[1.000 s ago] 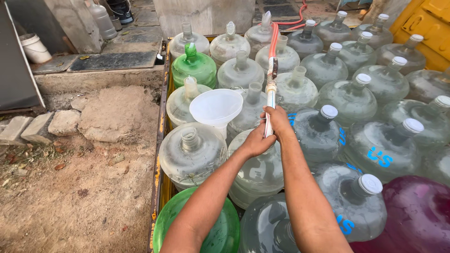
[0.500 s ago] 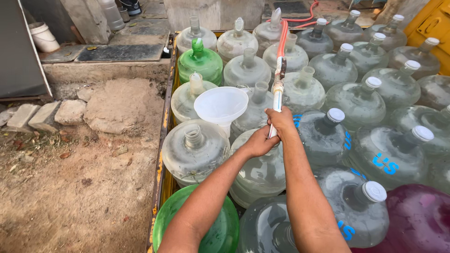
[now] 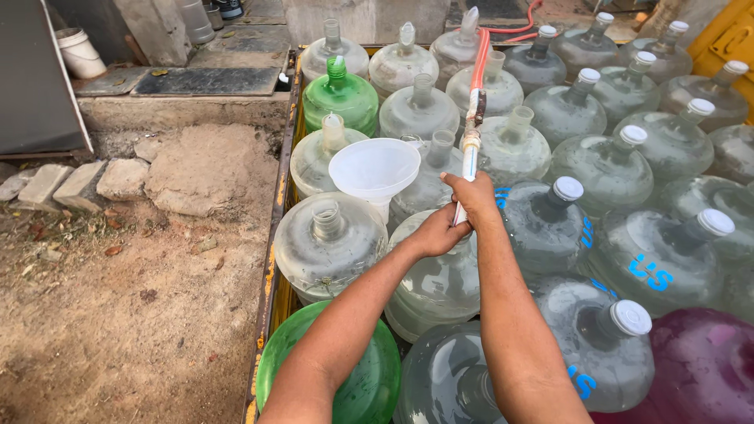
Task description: The person fills large plastic water containers from a hose. They place the hose nozzle into the opening of each container, hold it steady while water flows, then move to the next container. The containers are arranged in the back of a yellow truck.
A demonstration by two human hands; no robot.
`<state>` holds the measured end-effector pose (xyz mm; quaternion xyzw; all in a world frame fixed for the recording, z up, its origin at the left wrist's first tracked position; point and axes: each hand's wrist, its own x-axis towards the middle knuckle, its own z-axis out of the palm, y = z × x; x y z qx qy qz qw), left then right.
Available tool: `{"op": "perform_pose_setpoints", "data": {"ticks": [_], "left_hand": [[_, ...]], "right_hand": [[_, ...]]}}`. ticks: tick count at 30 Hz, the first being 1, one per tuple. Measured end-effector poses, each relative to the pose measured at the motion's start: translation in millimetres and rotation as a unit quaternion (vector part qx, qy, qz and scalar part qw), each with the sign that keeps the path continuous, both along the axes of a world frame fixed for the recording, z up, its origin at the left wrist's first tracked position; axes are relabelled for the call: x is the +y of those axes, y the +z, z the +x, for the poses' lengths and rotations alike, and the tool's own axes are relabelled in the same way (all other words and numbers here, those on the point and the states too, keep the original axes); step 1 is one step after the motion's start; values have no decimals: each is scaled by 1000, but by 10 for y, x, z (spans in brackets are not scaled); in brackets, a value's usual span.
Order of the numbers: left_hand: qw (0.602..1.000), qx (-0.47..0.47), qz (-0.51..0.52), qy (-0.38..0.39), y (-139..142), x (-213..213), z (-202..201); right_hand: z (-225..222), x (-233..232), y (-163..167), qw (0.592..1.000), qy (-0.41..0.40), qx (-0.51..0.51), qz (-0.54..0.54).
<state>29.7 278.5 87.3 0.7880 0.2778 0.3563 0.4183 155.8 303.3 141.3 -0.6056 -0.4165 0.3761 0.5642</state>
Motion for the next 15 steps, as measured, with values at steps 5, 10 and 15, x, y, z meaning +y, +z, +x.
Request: {"op": "perform_pose_setpoints", "data": {"ticks": [5, 10, 15], "left_hand": [[1000, 13, -13, 4, 35, -5, 7], [1000, 7, -4, -4, 71, -27, -12], [1000, 8, -4, -13, 107, -37, -23]], "right_hand": [[2, 37, -5, 1000, 7, -28, 11], [5, 17, 1, 1000, 2, -22, 10], [-5, 7, 16, 1000, 17, -16, 11]]}}
